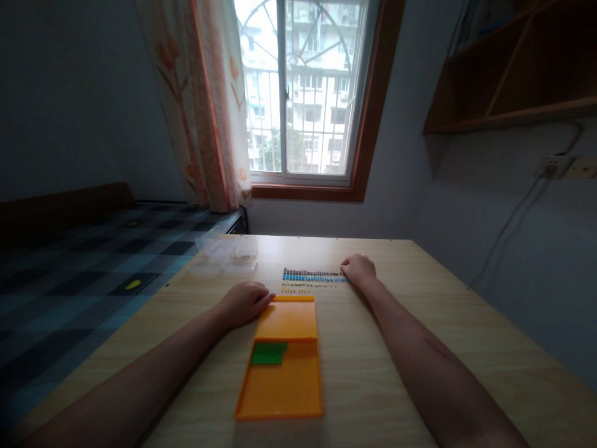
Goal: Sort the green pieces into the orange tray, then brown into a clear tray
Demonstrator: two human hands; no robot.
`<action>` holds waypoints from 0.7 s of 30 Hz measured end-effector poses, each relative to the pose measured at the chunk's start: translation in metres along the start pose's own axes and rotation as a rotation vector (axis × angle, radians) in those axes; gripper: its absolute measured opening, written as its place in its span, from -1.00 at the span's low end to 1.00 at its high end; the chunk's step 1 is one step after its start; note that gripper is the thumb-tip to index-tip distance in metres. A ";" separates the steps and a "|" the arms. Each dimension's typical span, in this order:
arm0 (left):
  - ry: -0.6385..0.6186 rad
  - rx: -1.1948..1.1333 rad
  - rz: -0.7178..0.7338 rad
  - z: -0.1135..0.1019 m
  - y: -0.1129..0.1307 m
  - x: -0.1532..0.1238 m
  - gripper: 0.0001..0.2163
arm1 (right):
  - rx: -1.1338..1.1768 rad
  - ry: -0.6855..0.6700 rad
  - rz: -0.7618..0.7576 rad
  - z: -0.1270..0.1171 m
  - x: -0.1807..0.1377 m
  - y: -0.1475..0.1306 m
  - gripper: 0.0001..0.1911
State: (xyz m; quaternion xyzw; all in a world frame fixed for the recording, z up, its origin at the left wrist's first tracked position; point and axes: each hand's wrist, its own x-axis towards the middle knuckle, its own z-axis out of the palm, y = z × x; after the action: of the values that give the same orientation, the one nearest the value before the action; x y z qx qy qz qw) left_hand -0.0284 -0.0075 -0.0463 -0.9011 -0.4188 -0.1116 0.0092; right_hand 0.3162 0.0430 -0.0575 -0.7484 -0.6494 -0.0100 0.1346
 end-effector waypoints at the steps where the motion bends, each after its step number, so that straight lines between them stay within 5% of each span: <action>1: -0.002 0.002 0.001 0.000 0.000 0.000 -0.57 | 0.001 -0.007 -0.002 0.000 0.000 0.000 -0.73; 21: -0.015 0.012 0.002 -0.002 0.001 0.000 -0.57 | -0.043 0.117 -0.081 -0.009 -0.004 -0.007 -0.75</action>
State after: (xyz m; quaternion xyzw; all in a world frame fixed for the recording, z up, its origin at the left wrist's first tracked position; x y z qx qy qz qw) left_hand -0.0279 -0.0087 -0.0442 -0.9023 -0.4187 -0.1024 0.0114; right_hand 0.3103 0.0380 -0.0485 -0.7224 -0.6698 -0.0731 0.1556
